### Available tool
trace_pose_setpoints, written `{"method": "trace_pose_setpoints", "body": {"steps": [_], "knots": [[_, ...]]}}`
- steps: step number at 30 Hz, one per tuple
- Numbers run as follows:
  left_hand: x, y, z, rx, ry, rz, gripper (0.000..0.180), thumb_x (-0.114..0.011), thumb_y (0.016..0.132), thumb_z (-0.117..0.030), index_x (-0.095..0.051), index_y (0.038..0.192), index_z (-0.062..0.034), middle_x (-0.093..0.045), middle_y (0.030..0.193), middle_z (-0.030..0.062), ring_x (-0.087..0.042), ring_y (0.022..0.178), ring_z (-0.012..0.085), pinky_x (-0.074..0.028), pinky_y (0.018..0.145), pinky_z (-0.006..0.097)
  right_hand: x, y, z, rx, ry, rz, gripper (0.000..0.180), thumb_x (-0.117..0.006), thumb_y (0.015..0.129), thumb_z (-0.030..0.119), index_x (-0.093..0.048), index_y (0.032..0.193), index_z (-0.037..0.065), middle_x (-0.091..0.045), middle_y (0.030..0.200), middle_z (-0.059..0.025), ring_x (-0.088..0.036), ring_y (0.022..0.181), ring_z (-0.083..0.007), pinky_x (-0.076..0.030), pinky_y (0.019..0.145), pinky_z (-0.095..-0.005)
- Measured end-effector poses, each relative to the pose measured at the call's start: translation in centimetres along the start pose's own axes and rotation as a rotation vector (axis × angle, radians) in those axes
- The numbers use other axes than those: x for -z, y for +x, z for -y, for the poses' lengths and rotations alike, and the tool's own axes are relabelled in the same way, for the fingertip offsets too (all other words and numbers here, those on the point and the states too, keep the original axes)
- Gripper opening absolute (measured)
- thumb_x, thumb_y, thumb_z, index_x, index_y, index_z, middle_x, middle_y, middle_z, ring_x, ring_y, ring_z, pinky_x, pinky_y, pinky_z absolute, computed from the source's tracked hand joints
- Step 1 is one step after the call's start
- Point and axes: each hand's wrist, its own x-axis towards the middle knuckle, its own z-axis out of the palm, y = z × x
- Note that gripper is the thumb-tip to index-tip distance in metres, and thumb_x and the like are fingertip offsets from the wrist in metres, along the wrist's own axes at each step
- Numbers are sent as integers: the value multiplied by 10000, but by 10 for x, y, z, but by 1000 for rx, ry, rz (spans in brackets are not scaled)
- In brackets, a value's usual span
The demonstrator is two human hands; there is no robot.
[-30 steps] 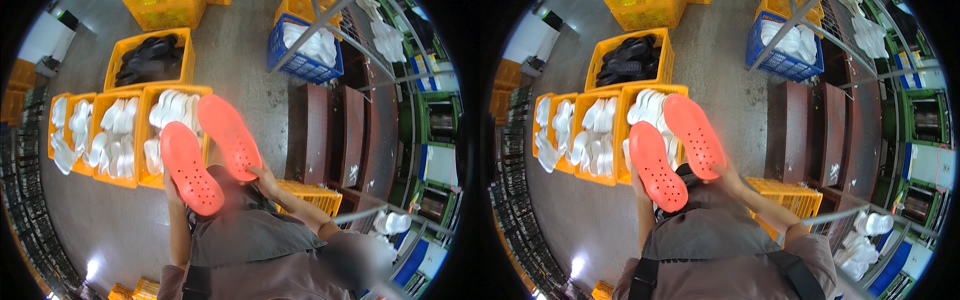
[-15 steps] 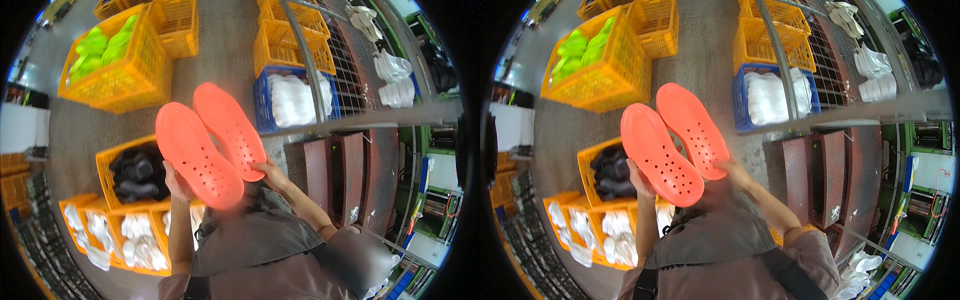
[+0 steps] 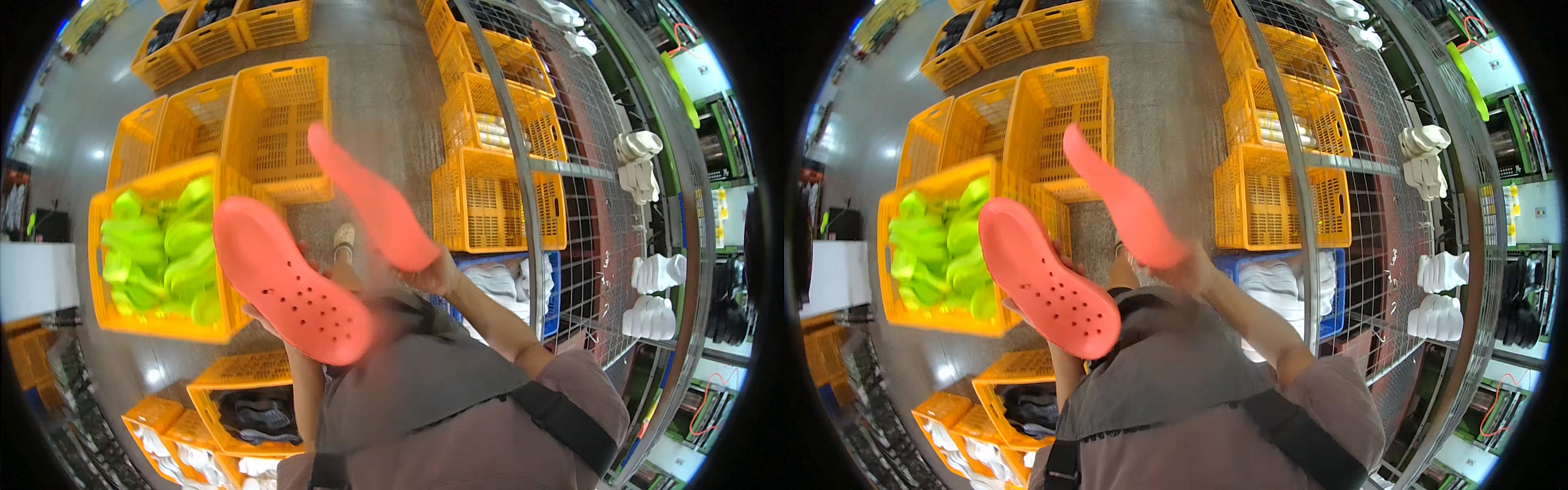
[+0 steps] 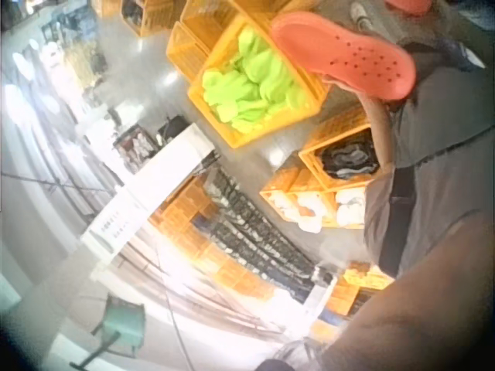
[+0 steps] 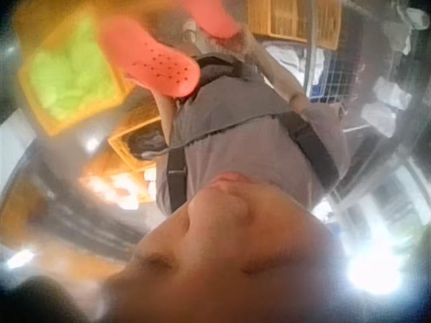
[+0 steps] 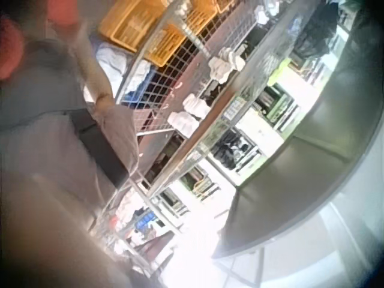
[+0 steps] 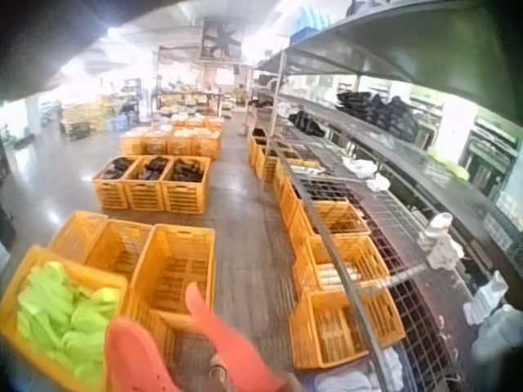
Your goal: The person wipes the surface of a pink slipper sole with a small cup, then places it on a drying rack. The person later picks up a pair of pink slipper soles, writes on a notepad, and places one sole on a digital scale before returning to the notepad.
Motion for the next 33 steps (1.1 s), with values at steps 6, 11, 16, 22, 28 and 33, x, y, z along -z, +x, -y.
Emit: {"method": "trace_pose_setpoints", "body": {"steps": [6,11,16,22,28,33], "knots": [[28,298,46,10,-119,-538,818,-297,1003,-735,-334,1576,-152,-507,1490,154,-587,1214,342,-498,995,519,-14,177,195,215,95,-133,556,-571,1019,359,-500,1419,-21,-596,1318,-206,-683,1019,-222,-605,715,-251],[83,546,99,145,133,-383,844,-375,987,-736,-327,1575,-131,-511,1482,122,-560,1279,280,-496,1058,479,20,286,363,297,191,-117,508,-587,1029,323,-513,1411,-3,-595,1322,-211,-685,1024,-266,-615,742,-287],[106,777,171,182,181,-340,839,-411,982,-729,-347,1561,-125,-541,1445,120,-587,1246,270,-531,1025,459,74,413,570,380,70,45,509,-575,1035,329,-486,1453,54,-615,1337,-149,-674,1083,-241,-586,852,-415],[108,975,204,37,371,-697,825,-434,979,-722,-370,1542,-122,-586,1376,111,-620,1197,275,-576,980,461,60,558,823,192,-378,-649,580,-668,985,168,-414,1485,17,-578,1384,-130,-622,1197,-236,-525,1022,-464],[187,1178,228,-77,176,-807,780,-399,1007,-698,-370,1558,-145,-533,1468,102,-570,1276,299,-491,1080,481,85,774,1047,237,-813,-667,605,-670,967,112,-415,1507,11,-581,1399,-125,-581,1267,-218,-468,1081,-367],[209,1474,278,45,116,-693,806,-406,995,-711,-364,1554,-132,-516,1477,91,-574,1270,302,-514,1059,483,84,932,1236,319,-1041,-747,642,-653,968,106,-372,1536,9,-545,1432,-129,-527,1326,-212,-427,1125,-381]]}}
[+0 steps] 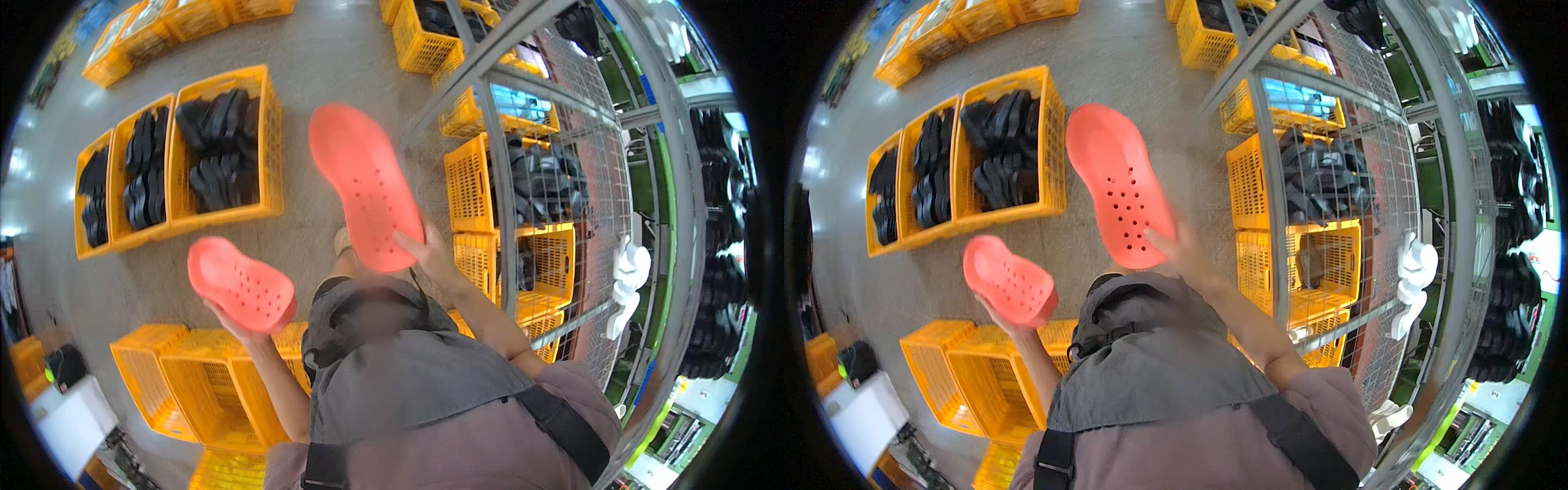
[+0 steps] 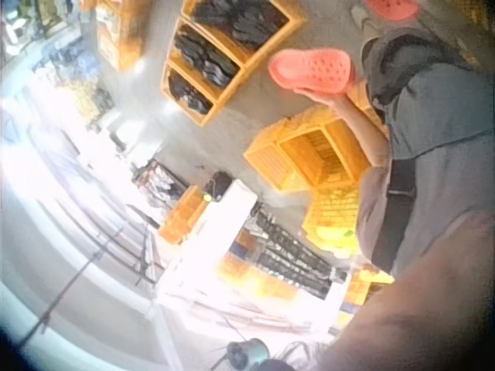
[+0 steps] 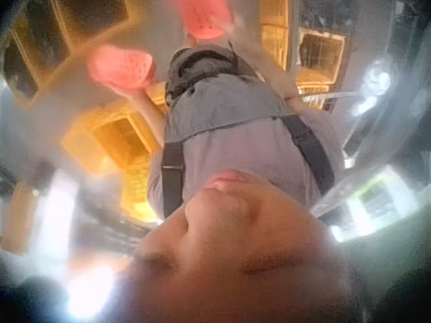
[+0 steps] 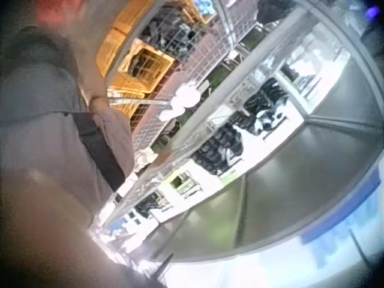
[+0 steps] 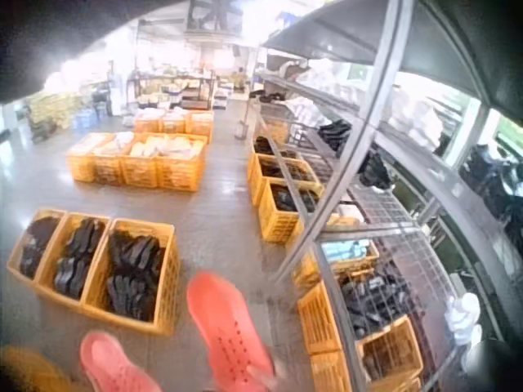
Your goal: The person wipes the surface of a pink slipper sole with a small cup, then places it on a drying rack. The person later picks up a pair of pink slipper soles, writes on a notepad, and places one sole on a digital scale before returning to the notepad.
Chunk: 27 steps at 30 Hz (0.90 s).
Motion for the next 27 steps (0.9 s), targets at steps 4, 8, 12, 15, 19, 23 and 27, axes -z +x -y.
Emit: {"method": "trace_pose_setpoints", "body": {"steps": [4,8,12,15,19,23,27], "knots": [[-215,183,27,-23,237,219,796,-398,1006,-699,-350,1560,-130,-493,1495,77,-547,1305,285,-496,1079,458,29,143,87,113,114,-81,651,-657,963,111,-366,1536,9,-486,1483,-136,-484,1361,-213,-408,1128,-375],[-374,359,62,257,64,462,813,-389,999,-715,-335,1569,-137,-482,1508,71,-532,1321,277,-480,1091,434,59,312,141,213,72,-210,639,-673,940,115,-400,1507,6,-511,1439,-133,-498,1341,-229,-414,1105,-364],[-472,525,93,261,46,464,826,-417,983,-725,-335,1572,-152,-484,1516,70,-547,1305,300,-489,1081,448,72,507,215,256,-276,-354,614,-686,916,125,-449,1469,2,-575,1350,-137,-536,1295,-237,-423,1092,-370],[-519,622,77,99,179,160,817,-424,989,-712,-330,1575,-151,-479,1520,92,-552,1299,318,-495,1075,456,61,647,296,175,39,-246,618,-685,917,136,-454,1474,2,-590,1338,-150,-545,1285,-240,-408,1107,-377],[-552,746,31,-55,62,49,839,-431,978,-723,-325,1577,-145,-493,1502,112,-563,1280,331,-506,1058,468,50,836,399,248,15,-99,643,-680,933,162,-417,1498,1,-557,1391,-141,-517,1312,-222,-390,1121,-364],[-587,914,14,-179,-16,31,861,-438,968,-735,-321,1578,-139,-507,1484,131,-575,1262,344,-517,1041,481,33,1053,460,228,-40,51,642,-657,953,148,-386,1516,-1,-541,1413,-129,-504,1328,-214,-383,1129,-356],[-701,1113,28,-163,-51,173,884,-445,957,-746,-317,1580,-133,-521,1466,151,-587,1244,357,-528,1023,494,15,1237,530,110,60,35,618,-609,988,125,-355,1538,8,-536,1428,-123,-512,1323,-201,-398,1120,-354]]}}
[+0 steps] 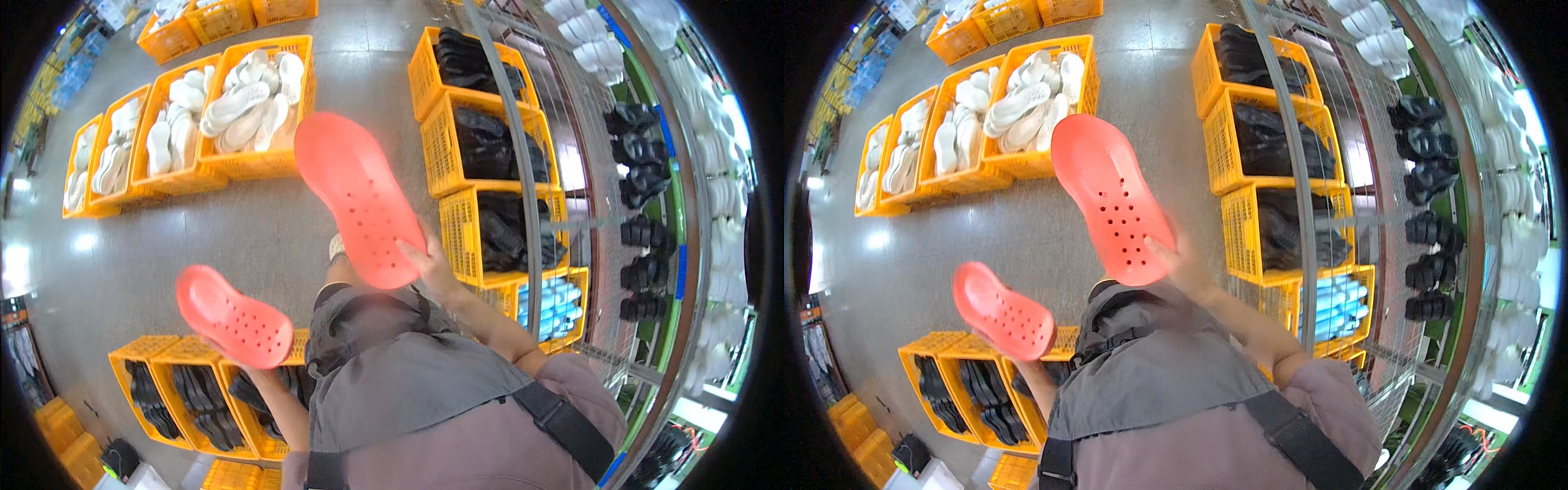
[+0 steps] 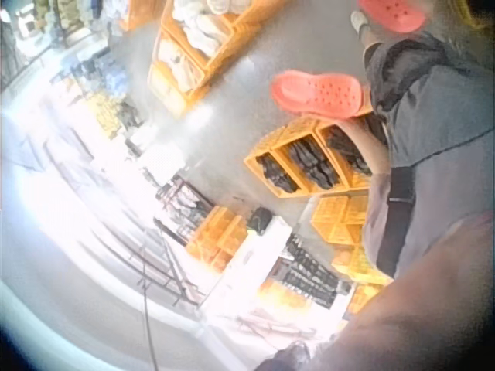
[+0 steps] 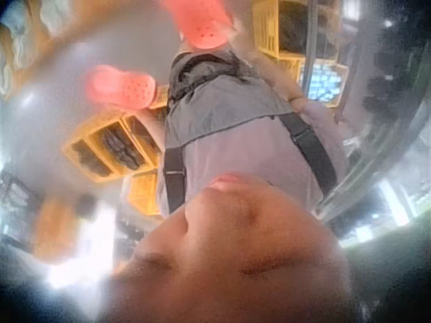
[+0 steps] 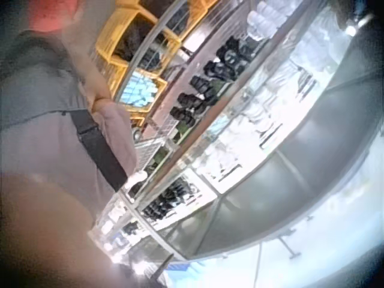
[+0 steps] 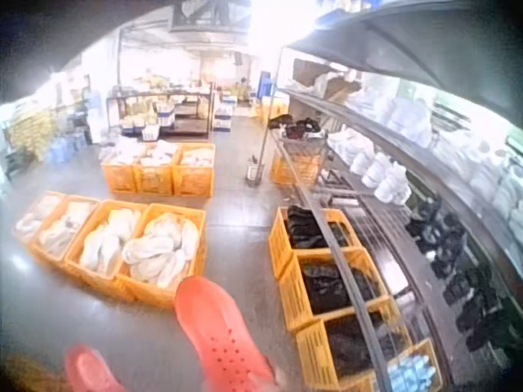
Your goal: The person wipes the surface of a pink slipper sole with a small cup, then places it on a drying rack. The person later picks up a pair of pink slipper soles, writes on a notepad, and places one sole on a digital scale before returning to the notepad.
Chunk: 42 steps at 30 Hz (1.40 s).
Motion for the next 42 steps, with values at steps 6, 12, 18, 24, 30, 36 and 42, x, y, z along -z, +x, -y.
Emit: {"method": "trace_pose_setpoints", "body": {"steps": [6,12,18,24,30,36,42], "knots": [[-239,301,143,453,-39,385,1018,-405,888,-852,-285,1593,-127,-538,1425,209,-600,1213,390,-549,961,545,32,214,104,-94,387,-114,614,-585,1006,124,-333,1556,20,-530,1444,-111,-524,1312,-192,-435,1090,-351],[-418,552,297,601,-106,460,1030,-408,882,-854,-281,1595,-122,-512,1452,205,-568,1250,391,-515,990,563,119,488,165,-19,99,-125,649,-607,997,139,-315,1561,8,-517,1458,-120,-505,1335,-209,-402,1121,-360],[-545,759,354,529,-110,382,1042,-411,876,-856,-276,1598,-116,-486,1479,201,-536,1288,392,-482,1018,582,170,743,277,-137,-58,133,734,-647,991,201,-258,1584,12,-475,1516,-147,-469,1392,-233,-376,1155,-378],[-614,985,417,407,-127,246,1054,-414,870,-858,-272,1600,-111,-460,1507,196,-503,1325,393,-448,1047,601,189,1035,342,-280,374,423,681,-643,1003,192,-308,1575,36,-489,1493,-93,-476,1365,-196,-400,1126,-367],[-763,1238,524,500,-151,261,1066,-417,864,-860,-267,1603,-105,-434,1534,192,-471,1362,394,-415,1075,620,236,1308,437,-423,565,305,615,-616,992,123,-369,1546,23,-555,1435,-101,-561,1299,-213,-459,1083,-385],[-942,1479,616,699,-102,397,1079,-420,858,-862,-263,1605,-100,-408,1561,187,-439,1399,395,-381,1104,639,301,1534,517,-372,793,299,607,-573,931,27,-414,1517,12,-583,1402,-116,-593,1261,-216,-472,1074,-382],[-1065,1736,719,719,-95,387,1091,-423,852,-864,-258,1607,-95,-382,1588,183,-406,1437,396,-348,1132,657,356,1837,580,-258,763,195,605,-629,970,170,-399,1506,11,-570,1410,-98,-586,1249,-193,-471,1071,-375]]}}
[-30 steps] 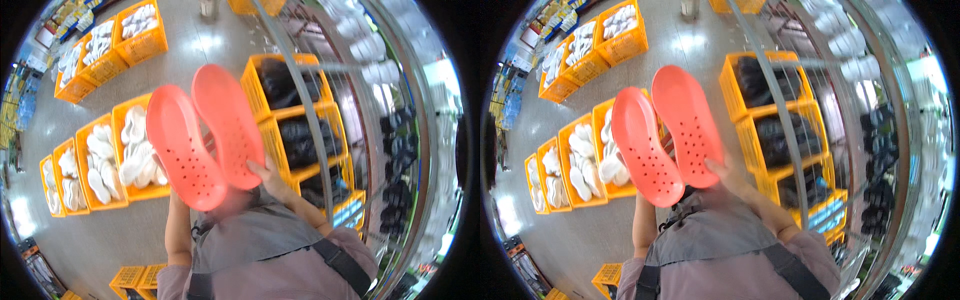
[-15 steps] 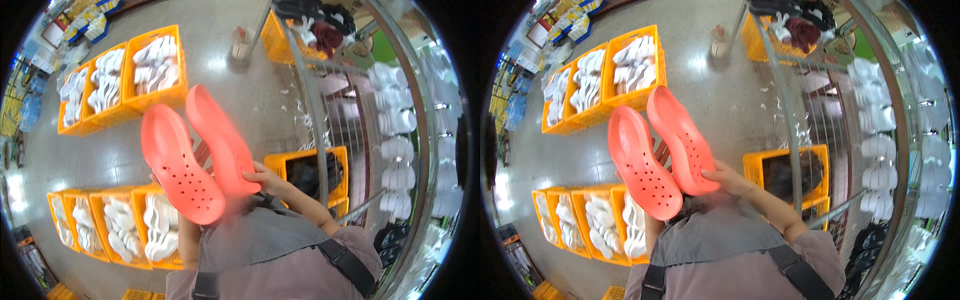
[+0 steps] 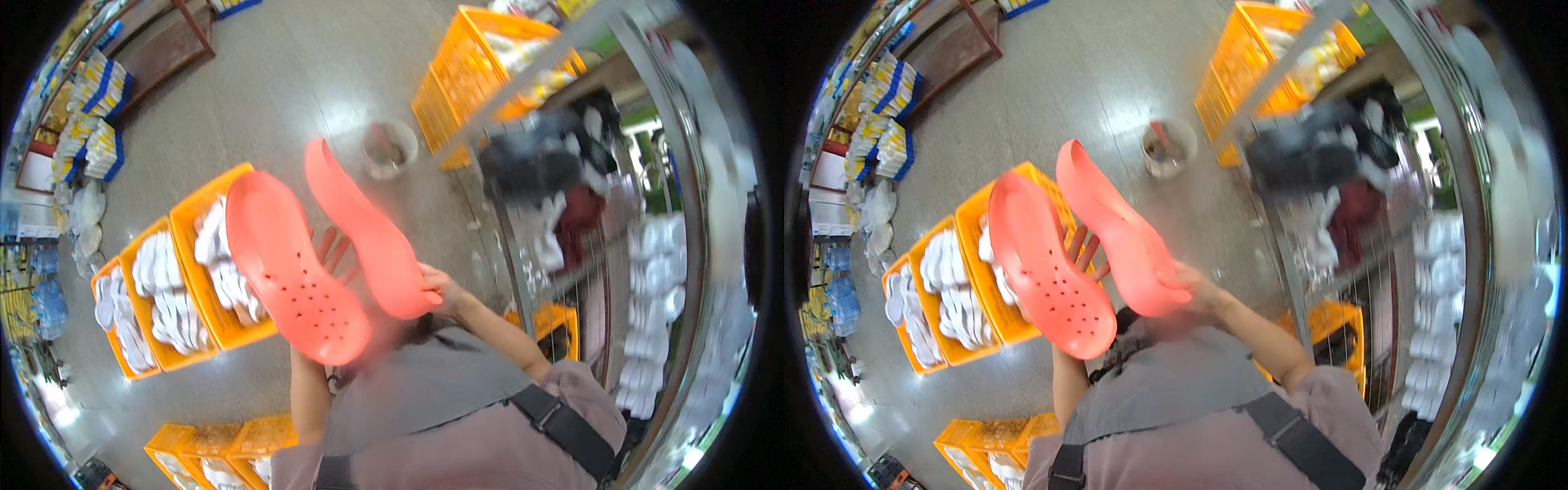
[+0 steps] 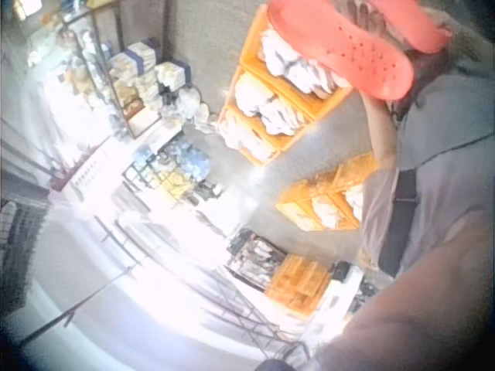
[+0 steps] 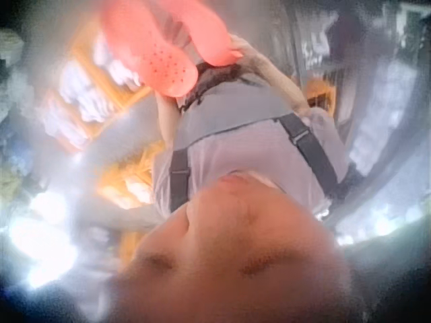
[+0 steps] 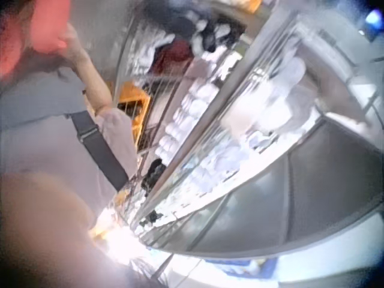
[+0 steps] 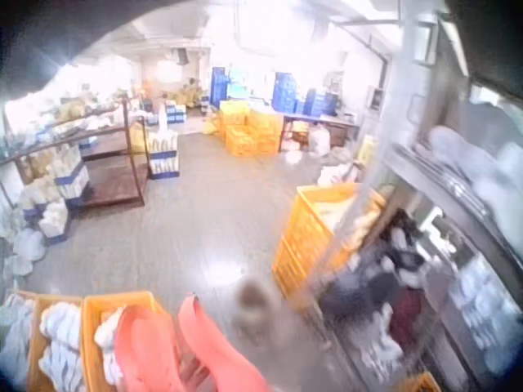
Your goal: The person wipes the surface of a pink slipper sole with a small cup, then places it on a drying rack. The person later picks up a pair of pink slipper soles, writes on a notepad, and places one sole on a digital scale before returning to the notepad.
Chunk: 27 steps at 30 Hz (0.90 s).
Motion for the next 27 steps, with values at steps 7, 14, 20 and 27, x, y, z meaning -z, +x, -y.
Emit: {"method": "trace_pose_setpoints", "body": {"steps": [7,14,20,27], "knots": [[-4,223,-167,-217,-7,30,1103,-411,854,-869,-217,1626,-105,-302,1646,164,-330,1499,363,-308,1166,651,-68,305,222,232,-453,-237,563,-657,999,191,-433,1485,18,-580,1387,-71,-557,1261,-153,-449,1080,-339],[17,514,-303,-478,29,-278,1227,-465,781,-924,-174,1633,-90,-257,1661,180,-231,1533,398,-212,1214,628,-72,598,394,281,-571,-185,614,-691,970,173,-426,1497,4,-572,1389,-88,-541,1274,-157,-437,1087,-338],[-56,854,-414,-218,0,55,1101,-431,852,-878,-228,1624,-118,-366,1607,174,-367,1454,426,-297,1186,613,-89,796,569,349,-585,-333,613,-708,950,163,-439,1477,3,-582,1363,-91,-555,1258,-165,-446,1076,-338],[-117,1215,-481,68,1,108,1150,-441,830,-898,-278,1582,-43,-538,1412,275,-608,1183,474,-484,1046,614,-43,1005,765,553,-629,-502,606,-703,957,179,-444,1475,2,-582,1362,-92,-548,1259,-160,-438,1080,-340]]}}
